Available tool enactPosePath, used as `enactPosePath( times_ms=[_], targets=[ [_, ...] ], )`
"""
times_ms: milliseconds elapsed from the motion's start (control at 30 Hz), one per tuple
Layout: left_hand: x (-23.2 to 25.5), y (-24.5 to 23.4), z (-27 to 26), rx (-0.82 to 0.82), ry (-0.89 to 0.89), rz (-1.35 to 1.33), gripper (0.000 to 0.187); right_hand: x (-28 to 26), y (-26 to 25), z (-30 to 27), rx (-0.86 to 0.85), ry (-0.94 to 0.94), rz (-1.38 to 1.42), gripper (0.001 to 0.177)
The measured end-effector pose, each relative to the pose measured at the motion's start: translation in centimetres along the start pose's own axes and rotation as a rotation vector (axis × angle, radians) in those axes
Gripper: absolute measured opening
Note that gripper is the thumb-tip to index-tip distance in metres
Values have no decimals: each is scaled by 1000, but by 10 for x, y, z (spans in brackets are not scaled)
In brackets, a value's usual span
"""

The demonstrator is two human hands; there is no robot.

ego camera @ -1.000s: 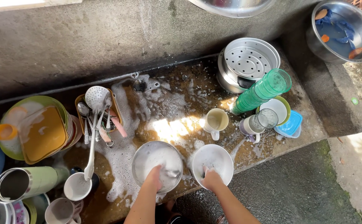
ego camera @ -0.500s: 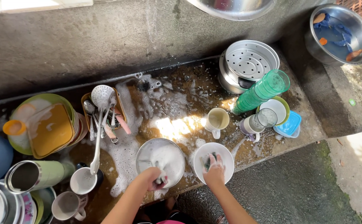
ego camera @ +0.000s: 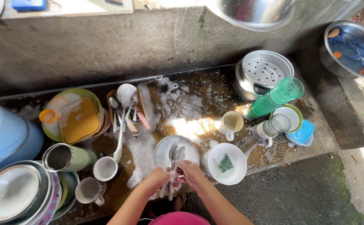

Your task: Washing a large quantity of plates, bowls, and cutlery using a sponge and soap in an outdoor concrete sink.

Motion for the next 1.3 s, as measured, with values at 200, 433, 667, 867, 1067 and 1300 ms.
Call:
enactPosePath(
  times_ms=[200,433,667,867,1067,1300],
  targets=[
    [14,-37,13,382,249,255,23,-30,-21,-4,350,-181,-135,18],
    [6,-76,0,362,214,-311,25,-34,-92,-10,613,-360,8,26],
    [-6,-63,10,301,74,-168,26,-24,-113,-22,727,-215,-257,26],
    [19,-26,7,284,134,172,28,-67,-200,-22,1120,-464,-1308,56],
    [37,-16,9,352,411,706,24,-16,-229,26,698,79,-1452,73],
    [57,-17,-21,457,380,828,25,-82,-133,-54,930,-373,-828,47]
  ],
)
Point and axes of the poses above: each hand's wrist, its own z-axis towards the middle knuckle, its own y-axis out of the palm, x = y × z, the point moved 9 cm from there along z, towards the middle knuckle, and after that the axes turned 2 degrees about y, right-handed, at the moved point
